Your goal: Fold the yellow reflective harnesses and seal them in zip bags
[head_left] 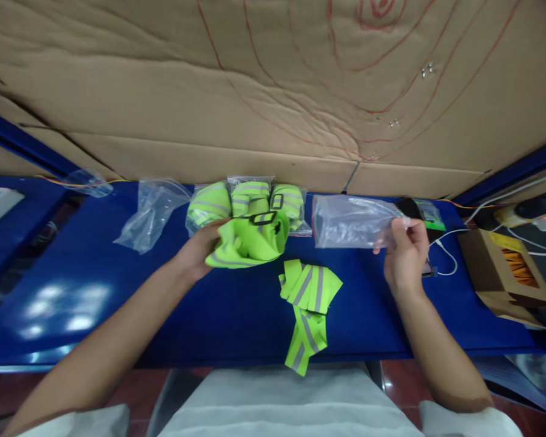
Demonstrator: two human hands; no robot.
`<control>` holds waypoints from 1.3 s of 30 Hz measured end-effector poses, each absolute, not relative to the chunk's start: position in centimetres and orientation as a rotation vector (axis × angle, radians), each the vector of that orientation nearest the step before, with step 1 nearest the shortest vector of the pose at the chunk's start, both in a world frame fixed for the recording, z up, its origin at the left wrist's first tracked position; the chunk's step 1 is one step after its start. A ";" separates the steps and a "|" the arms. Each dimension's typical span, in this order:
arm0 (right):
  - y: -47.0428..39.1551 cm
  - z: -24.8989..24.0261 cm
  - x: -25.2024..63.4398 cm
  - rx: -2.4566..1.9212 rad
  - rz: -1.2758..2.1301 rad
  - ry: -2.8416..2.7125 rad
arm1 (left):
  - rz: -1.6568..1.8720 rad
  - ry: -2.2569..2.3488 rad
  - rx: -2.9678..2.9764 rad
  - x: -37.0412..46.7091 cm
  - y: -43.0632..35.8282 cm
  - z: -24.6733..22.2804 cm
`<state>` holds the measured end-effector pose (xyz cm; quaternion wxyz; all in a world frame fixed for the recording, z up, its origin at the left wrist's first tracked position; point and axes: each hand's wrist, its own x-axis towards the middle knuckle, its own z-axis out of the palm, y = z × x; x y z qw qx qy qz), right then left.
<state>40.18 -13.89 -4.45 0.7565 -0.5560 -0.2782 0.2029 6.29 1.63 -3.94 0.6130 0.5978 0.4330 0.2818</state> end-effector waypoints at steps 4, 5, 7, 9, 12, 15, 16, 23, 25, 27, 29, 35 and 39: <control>-12.6 -6.1 41.2 -1.187 0.665 -0.448 | 0.449 1.047 1.416 3.6 1.5 -3.8; -12.3 -6.7 41.0 -1.192 0.716 -0.441 | 0.387 1.021 1.474 3.4 1.4 -3.8; -11.9 -7.8 40.3 -1.215 0.773 -0.451 | 0.290 0.945 1.589 3.5 0.9 -3.9; -11.7 -8.5 39.9 -1.245 0.774 -0.466 | 0.241 0.879 1.652 3.9 0.3 -4.2; -11.9 -9.0 40.2 -1.305 0.689 -0.483 | 0.229 0.881 1.803 4.3 -0.3 -4.7; -12.3 -8.7 40.9 -1.369 0.552 -0.529 | 0.374 0.920 2.067 4.3 -0.6 -5.1; -12.5 -8.6 41.0 -1.418 0.484 -0.594 | 0.472 0.933 2.136 4.3 -0.6 -5.0; -14.0 -7.3 38.1 -1.669 0.005 -1.280 | 0.525 0.803 2.835 7.7 0.4 -2.5; -14.1 -7.4 37.1 -1.677 0.045 -1.393 | 0.243 0.670 3.124 9.9 0.4 -1.5; -14.1 -7.6 36.7 -1.713 0.106 -1.473 | 0.085 0.717 3.263 12.0 0.3 -0.9; -14.0 -8.0 36.9 -1.781 0.169 -1.525 | 0.032 0.786 3.291 13.4 0.2 -0.6; -13.7 -9.6 39.1 -1.927 0.318 -1.579 | 0.374 1.011 3.021 11.6 2.6 0.9; -13.5 -10.0 39.4 -1.987 0.397 -1.672 | 0.763 1.043 2.530 10.3 3.6 2.4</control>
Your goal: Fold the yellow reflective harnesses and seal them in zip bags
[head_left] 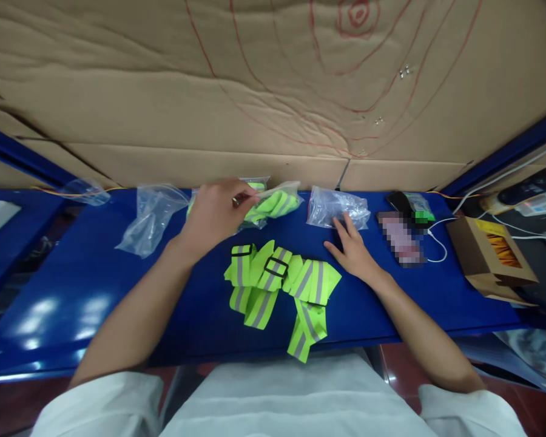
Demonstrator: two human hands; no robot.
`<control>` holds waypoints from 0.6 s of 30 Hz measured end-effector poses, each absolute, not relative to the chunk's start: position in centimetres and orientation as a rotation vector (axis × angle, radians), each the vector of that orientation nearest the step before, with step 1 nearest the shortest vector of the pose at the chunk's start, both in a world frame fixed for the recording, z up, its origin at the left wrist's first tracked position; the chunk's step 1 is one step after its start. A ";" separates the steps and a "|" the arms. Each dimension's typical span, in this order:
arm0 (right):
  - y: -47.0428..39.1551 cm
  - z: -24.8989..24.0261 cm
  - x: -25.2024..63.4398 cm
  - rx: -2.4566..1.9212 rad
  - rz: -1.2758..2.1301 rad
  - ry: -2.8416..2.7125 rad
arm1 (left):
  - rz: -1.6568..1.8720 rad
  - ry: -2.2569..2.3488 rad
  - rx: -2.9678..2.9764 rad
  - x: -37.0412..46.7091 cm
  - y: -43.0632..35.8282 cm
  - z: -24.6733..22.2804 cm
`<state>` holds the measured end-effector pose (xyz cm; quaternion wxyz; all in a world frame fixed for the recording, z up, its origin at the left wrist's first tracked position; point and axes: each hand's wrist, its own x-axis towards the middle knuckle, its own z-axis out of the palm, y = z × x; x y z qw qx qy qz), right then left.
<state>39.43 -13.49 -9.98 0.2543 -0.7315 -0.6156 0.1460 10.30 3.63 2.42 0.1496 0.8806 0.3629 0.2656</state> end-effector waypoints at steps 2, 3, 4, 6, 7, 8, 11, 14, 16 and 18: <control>-13.5 -9.3 39.0 -1.982 0.323 -1.663 | 0.738 0.938 2.382 11.0 2.9 2.3; -13.6 -8.8 38.8 -1.951 0.285 -1.614 | 0.698 0.882 2.341 11.5 2.2 2.0; -13.7 -8.1 38.4 -1.905 0.269 -1.549 | 0.643 0.829 2.321 12.2 1.4 1.6; -14.1 -6.8 37.6 -1.762 0.378 -1.429 | 0.560 0.734 2.314 13.5 -0.4 0.6; -14.3 -6.2 37.2 -1.704 0.475 -1.424 | 0.526 0.692 2.324 14.0 -1.3 0.1; -14.6 -5.7 36.7 -1.656 0.575 -1.434 | 0.499 0.661 2.339 14.4 -2.2 -0.3; -15.1 -5.2 35.3 -1.560 0.829 -1.428 | 0.419 0.602 2.440 14.9 -4.3 -1.0; -15.0 -5.7 34.5 -1.525 0.963 -1.272 | 0.351 0.573 2.597 14.8 -5.6 -1.0; -14.7 -6.1 34.6 -1.523 1.025 -1.154 | 0.329 0.579 2.645 14.9 -5.9 -1.1; -14.4 -6.3 34.8 -1.523 1.085 -1.061 | 0.303 0.597 2.613 15.2 -5.9 -1.4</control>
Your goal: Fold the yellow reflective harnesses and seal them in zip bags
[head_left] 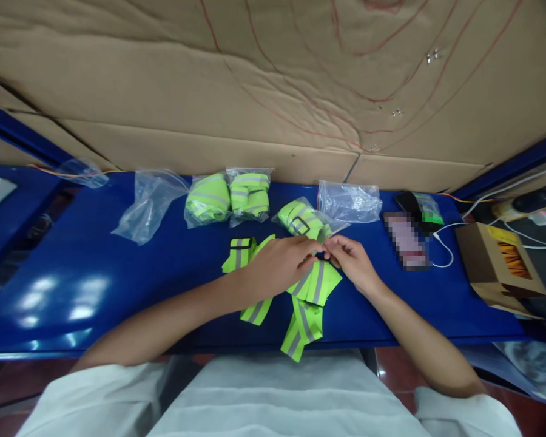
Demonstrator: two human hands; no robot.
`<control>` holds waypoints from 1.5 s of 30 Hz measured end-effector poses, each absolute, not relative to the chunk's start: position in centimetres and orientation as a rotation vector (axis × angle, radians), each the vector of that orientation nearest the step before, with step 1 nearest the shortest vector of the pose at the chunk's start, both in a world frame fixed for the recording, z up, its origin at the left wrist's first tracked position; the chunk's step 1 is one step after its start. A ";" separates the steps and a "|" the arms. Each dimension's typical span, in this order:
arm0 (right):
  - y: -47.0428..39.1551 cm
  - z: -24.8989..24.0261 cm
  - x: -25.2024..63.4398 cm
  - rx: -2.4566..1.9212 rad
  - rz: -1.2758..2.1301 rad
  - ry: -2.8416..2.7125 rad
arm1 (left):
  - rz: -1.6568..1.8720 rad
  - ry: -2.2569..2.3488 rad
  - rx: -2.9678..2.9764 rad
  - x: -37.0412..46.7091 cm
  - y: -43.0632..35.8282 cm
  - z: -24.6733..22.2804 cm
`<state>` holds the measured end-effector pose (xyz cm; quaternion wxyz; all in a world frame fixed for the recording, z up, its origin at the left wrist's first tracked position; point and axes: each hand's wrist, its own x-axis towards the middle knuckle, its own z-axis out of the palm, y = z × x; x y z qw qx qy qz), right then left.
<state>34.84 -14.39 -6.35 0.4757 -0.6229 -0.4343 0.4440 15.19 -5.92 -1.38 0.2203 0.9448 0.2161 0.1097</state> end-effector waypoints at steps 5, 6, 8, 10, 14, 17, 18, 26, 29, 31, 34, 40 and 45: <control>-14.0 -6.4 35.2 -1.528 1.158 -0.950 | 0.220 0.723 2.576 16.4 -5.5 -2.5; -14.0 -6.4 35.2 -1.530 1.158 -0.947 | 0.216 0.741 2.582 16.5 -5.3 -2.6; -14.1 -6.4 35.2 -1.540 1.152 -0.957 | 0.218 0.736 2.571 16.6 -5.0 -2.6; -14.1 -6.5 35.2 -1.555 1.140 -0.975 | 0.244 0.713 2.539 16.5 -4.6 -2.5; -14.3 -6.8 35.1 -1.567 1.104 -1.026 | 0.313 0.711 2.376 15.9 -4.2 -2.0; -14.4 -6.8 35.1 -1.542 1.070 -1.089 | 0.261 0.676 2.311 15.5 -4.1 -1.6; -14.5 -6.8 35.1 -1.529 1.056 -1.116 | 0.233 0.663 2.303 15.4 -4.1 -1.5; -14.9 -6.3 35.0 -1.412 0.947 -1.387 | 0.237 0.689 2.346 15.3 -4.4 -0.7; -15.2 -6.2 34.7 -1.384 0.887 -1.468 | 0.180 0.662 2.387 15.1 -4.3 -0.3; -15.3 -6.2 34.5 -1.368 0.852 -1.511 | 0.147 0.612 2.360 14.8 -4.1 0.0; -15.5 -6.0 34.4 -1.357 0.813 -1.540 | 0.131 0.540 2.289 14.5 -3.7 0.5; -15.8 -5.7 34.1 -1.397 0.781 -1.467 | 0.316 0.603 2.332 14.7 -4.3 0.1; -15.8 -5.4 33.6 -1.430 0.771 -1.394 | 0.451 0.656 2.525 15.2 -5.8 -1.2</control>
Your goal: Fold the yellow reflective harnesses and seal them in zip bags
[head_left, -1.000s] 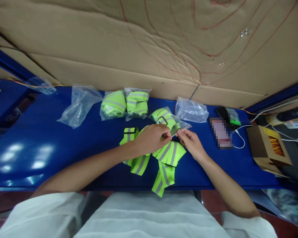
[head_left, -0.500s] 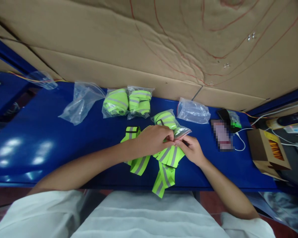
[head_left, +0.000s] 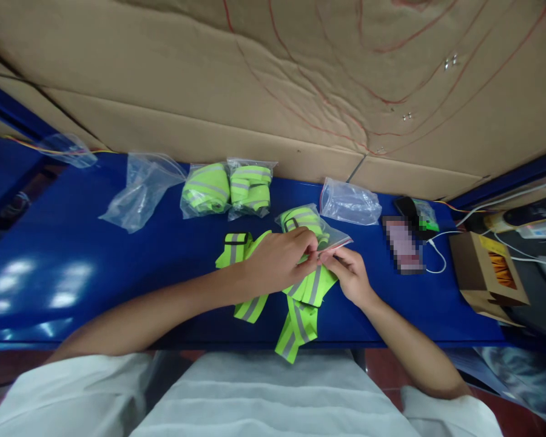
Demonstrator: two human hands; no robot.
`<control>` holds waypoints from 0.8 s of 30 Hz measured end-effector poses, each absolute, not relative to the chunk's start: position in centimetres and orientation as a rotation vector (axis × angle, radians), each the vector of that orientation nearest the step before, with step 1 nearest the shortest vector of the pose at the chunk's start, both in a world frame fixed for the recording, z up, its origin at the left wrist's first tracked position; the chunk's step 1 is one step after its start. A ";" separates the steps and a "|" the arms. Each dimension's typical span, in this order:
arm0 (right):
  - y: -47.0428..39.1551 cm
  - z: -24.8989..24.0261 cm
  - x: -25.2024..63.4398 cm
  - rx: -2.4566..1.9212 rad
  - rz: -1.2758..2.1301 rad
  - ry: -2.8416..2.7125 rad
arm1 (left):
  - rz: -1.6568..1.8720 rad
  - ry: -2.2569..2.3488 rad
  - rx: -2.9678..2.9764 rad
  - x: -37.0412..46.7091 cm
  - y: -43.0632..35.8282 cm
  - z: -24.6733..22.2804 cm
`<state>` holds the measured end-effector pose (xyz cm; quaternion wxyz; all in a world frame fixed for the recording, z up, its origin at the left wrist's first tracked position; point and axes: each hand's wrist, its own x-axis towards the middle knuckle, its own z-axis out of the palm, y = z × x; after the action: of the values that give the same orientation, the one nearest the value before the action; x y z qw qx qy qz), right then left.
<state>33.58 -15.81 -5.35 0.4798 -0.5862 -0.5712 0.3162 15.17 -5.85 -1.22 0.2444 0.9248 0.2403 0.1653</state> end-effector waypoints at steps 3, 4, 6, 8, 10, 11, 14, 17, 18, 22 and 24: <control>-15.9 -5.5 33.2 -1.448 0.735 -1.388 | 0.558 0.712 2.652 15.2 -5.7 -1.3; -15.9 -5.7 33.1 -1.451 0.721 -1.394 | 0.625 0.760 2.700 15.1 -5.4 -1.1; -15.9 -5.9 33.0 -1.446 0.696 -1.420 | 0.782 0.876 2.756 14.7 -4.4 -0.4; -15.9 -6.0 33.0 -1.427 0.679 -1.465 | 0.874 0.955 2.747 14.2 -3.3 0.4; -15.8 -5.8 33.1 -1.396 0.668 -1.525 | 0.882 1.000 2.757 13.8 -2.7 1.2; -15.8 -5.6 33.2 -1.381 0.659 -1.555 | 0.860 1.024 2.792 13.7 -2.6 1.4; -15.7 -5.1 33.3 -1.360 0.604 -1.605 | 0.772 1.022 2.975 13.6 -3.5 1.8; -15.8 -4.9 33.3 -1.347 0.546 -1.624 | 0.739 0.755 3.149 13.8 -5.4 1.6; -15.9 -4.9 33.2 -1.339 0.532 -1.632 | 0.718 0.657 3.180 13.8 -6.0 1.5; -16.3 -5.3 32.8 -1.334 0.467 -1.710 | 0.551 0.697 3.156 14.0 -7.6 0.9; -16.4 -5.5 32.7 -1.342 0.415 -1.770 | 0.431 0.835 3.082 14.1 -7.6 0.6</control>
<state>32.70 -16.38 -5.45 0.4269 -0.5369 -0.7084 0.1660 14.09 -7.62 0.61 -0.0401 0.9558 0.2589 0.1336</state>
